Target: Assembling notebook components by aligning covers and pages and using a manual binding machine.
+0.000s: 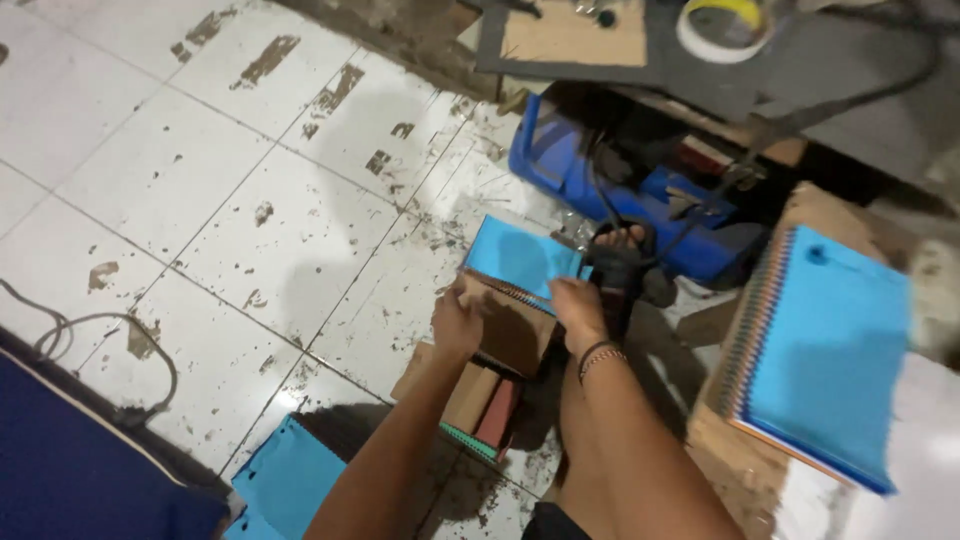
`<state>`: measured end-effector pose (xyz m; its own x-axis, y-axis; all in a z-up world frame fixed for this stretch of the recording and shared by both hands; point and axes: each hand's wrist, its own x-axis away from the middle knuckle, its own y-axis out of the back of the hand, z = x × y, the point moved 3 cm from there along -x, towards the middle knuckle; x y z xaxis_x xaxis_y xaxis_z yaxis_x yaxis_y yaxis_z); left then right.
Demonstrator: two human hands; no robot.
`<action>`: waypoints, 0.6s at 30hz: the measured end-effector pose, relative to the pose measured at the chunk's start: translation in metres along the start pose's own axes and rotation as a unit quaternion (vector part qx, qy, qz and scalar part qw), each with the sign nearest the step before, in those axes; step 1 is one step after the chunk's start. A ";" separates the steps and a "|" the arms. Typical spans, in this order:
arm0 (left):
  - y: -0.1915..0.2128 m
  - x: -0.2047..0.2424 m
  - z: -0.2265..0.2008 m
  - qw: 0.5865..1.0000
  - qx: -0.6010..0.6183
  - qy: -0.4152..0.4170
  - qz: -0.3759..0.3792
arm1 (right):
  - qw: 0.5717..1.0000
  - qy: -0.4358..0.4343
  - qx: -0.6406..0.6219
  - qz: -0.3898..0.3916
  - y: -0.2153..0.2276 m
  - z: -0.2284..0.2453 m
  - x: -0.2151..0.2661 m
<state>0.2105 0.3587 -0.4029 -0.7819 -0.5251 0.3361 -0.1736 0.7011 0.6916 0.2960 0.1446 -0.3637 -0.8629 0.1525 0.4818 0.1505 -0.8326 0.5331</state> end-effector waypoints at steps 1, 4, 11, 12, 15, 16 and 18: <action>-0.004 0.001 0.016 1.000 -0.020 0.000 0.010 | 0.996 -0.060 -0.070 -0.014 -0.005 -0.015 0.009; -0.025 -0.017 0.065 0.993 -0.102 0.025 0.044 | 0.988 -0.147 -0.044 0.010 -0.032 -0.069 0.002; 0.026 0.030 0.023 0.998 -0.036 -0.039 0.028 | 0.979 -0.167 -0.108 0.046 -0.005 -0.006 0.117; 0.024 0.030 0.027 0.998 -0.038 -0.033 0.032 | 0.982 -0.166 -0.088 0.024 -0.007 -0.023 0.109; 0.029 0.027 0.023 0.998 -0.038 -0.033 0.035 | 0.981 -0.164 -0.102 0.029 -0.021 -0.050 0.082; 0.030 0.027 0.021 0.998 -0.037 -0.035 0.043 | 0.975 -0.170 -0.134 0.056 -0.028 -0.058 0.075; 0.021 0.023 0.031 0.998 -0.039 -0.043 0.033 | 0.974 -0.161 -0.147 0.057 -0.025 -0.036 0.084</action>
